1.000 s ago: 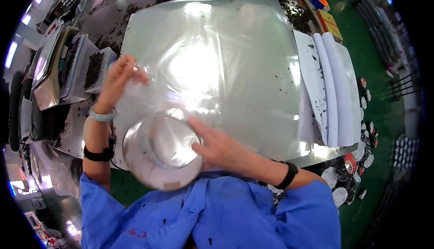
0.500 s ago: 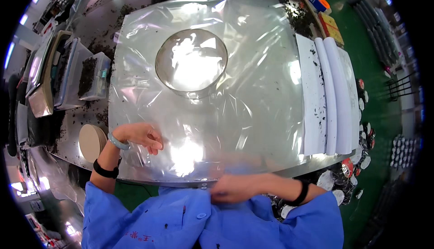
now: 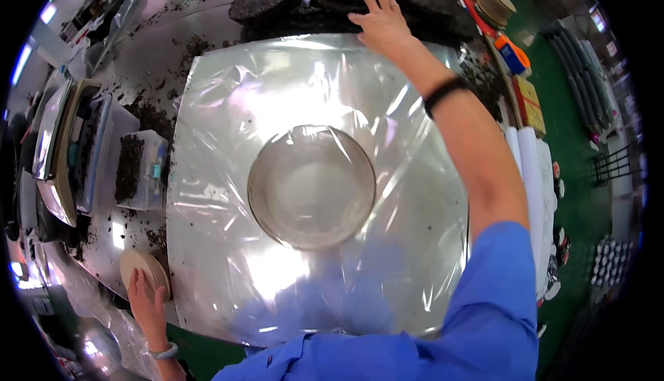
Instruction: The person packages circular tea cakes by placing them into a plastic-lined metal mold, wrapping them in plastic, applying a paper label, and removing them from the mold.
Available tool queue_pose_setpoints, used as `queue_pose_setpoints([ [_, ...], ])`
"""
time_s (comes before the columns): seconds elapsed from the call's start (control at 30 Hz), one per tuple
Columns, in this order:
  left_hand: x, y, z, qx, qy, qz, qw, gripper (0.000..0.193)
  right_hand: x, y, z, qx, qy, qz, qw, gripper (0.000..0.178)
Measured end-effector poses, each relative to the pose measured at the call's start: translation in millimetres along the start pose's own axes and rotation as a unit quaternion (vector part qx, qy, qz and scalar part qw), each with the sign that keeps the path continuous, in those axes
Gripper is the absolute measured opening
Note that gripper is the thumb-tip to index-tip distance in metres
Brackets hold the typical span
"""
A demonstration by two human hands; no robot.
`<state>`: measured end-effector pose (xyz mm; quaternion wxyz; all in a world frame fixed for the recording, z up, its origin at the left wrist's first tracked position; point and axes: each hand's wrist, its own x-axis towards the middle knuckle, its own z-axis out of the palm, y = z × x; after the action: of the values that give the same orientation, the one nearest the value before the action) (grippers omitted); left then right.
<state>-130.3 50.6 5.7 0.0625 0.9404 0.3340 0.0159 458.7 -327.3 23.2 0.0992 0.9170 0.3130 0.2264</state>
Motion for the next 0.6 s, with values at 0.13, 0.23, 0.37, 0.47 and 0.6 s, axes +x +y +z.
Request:
queue_pose_setpoints([
  [0.13, -1, 8, 1, -0.018, 0.021, -0.015, 1.000, 0.068, 56, -13, 30, -0.126, -0.132, 0.054, 0.982, 0.028],
  [0.23, 6, 19, 11, 0.005, 0.057, -0.005, 0.998, 0.068, 54, 11, 86, -0.150, -0.044, 0.059, 0.986, 0.028],
  [0.37, 2, 26, 16, 0.024, 0.085, -0.007, 0.996, 0.062, 15, 14, 35, -0.130, 0.044, 0.016, 0.990, 0.033],
  [0.47, 4, 16, 11, 0.014, 0.077, 0.009, 0.997, 0.054, -76, 14, -47, -0.053, 0.071, -0.008, 0.996, 0.033],
  [0.6, 14, -10, -5, -0.073, 0.033, -0.003, 0.997, 0.042, -248, -13, -148, 0.053, -0.027, 0.039, 0.997, 0.038],
])
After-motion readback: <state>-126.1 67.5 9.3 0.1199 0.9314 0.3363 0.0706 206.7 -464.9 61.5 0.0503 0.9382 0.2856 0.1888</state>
